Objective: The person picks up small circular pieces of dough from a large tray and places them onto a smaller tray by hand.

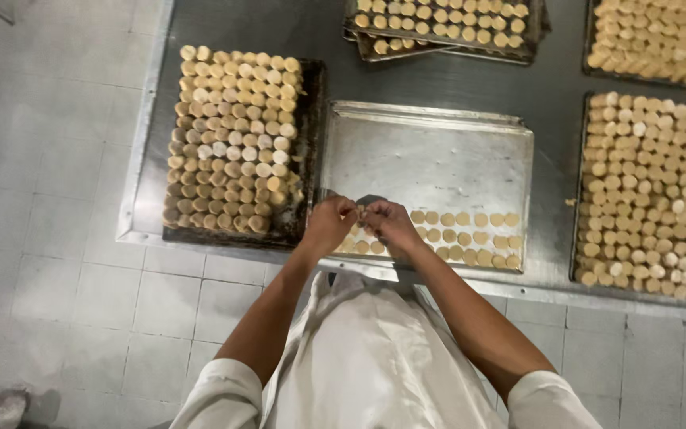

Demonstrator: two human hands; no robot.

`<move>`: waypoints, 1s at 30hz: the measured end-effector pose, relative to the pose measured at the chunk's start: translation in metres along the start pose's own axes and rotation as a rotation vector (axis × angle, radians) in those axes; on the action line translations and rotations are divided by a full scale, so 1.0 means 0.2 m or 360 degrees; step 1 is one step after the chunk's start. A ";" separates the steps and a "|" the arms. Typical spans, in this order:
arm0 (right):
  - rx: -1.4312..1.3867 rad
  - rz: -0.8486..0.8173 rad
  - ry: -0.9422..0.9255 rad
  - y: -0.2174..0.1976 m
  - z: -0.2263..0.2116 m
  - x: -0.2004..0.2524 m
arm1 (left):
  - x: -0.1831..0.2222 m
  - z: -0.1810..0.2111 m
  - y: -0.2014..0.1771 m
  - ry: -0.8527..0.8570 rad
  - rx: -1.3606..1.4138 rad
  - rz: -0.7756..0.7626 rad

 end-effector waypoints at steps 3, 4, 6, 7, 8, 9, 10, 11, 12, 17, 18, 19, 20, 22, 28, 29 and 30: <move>0.0033 0.0050 -0.0029 -0.04 0.01 0.02 | -0.01 -0.03 0.04 0.0017 0.0083 -0.0014; 0.0021 0.0053 -0.0047 -0.05 0.01 0.03 | -0.02 -0.04 0.05 0.0023 0.0124 -0.0014; 0.0012 0.0057 -0.0057 -0.07 0.01 0.03 | -0.02 -0.05 0.09 -0.0011 0.0188 -0.0078; 0.0008 0.0065 -0.0044 -0.08 0.02 0.03 | -0.02 -0.05 0.11 -0.0029 0.0218 -0.0117; 0.0004 0.0072 -0.0030 -0.09 0.03 0.04 | -0.02 -0.06 0.13 -0.0085 0.0185 -0.0171; -0.0005 0.0077 -0.0010 -0.10 0.03 0.04 | -0.03 -0.06 0.13 -0.0142 0.0148 -0.0215; -0.0014 0.0083 0.0011 -0.11 0.03 0.05 | -0.03 -0.06 0.14 -0.0200 0.0112 -0.0259; -0.0024 0.0089 0.0024 -0.11 0.02 0.04 | -0.04 -0.05 0.13 -0.0181 -0.0080 -0.0238; 0.0010 0.0121 0.0035 -0.12 0.01 0.04 | -0.06 -0.04 0.11 -0.0162 -0.0272 -0.0217; -0.0107 0.0151 0.0215 -0.16 0.02 0.04 | -0.04 0.06 0.04 -0.0008 -0.0408 0.0000; -0.0136 0.0126 0.0209 -0.16 0.02 0.04 | -0.04 0.07 0.08 -0.0058 -0.0251 -0.0127; -0.0162 0.0101 0.0206 -0.16 0.03 0.04 | -0.02 0.07 0.11 -0.0114 -0.0091 -0.0254; -0.0187 0.0075 0.0202 -0.17 0.04 0.04 | -0.03 0.07 0.12 -0.0055 -0.0077 -0.0246; -0.0013 0.0118 0.0080 -0.20 0.03 0.01 | -0.05 0.10 0.15 0.0074 -0.0039 -0.0229; 0.0059 0.0288 0.0098 -0.29 0.04 0.02 | -0.08 0.04 0.19 -0.0124 -0.0608 -0.0348; 0.0074 0.0300 0.0093 -0.30 0.04 0.03 | -0.07 0.07 0.19 -0.0049 -0.0619 -0.0289; 0.0037 0.0285 0.0106 -0.31 0.04 0.04 | -0.07 0.09 0.19 0.0026 -0.0630 -0.0230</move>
Point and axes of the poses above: each hand's wrist, its own x-axis away from the middle knuckle, its own y-axis out of the palm, z = x × y, the point moved 5 cm from there along -x, towards the middle knuckle, and after that the axes turned 13 degrees about z, right-handed, at the moved point
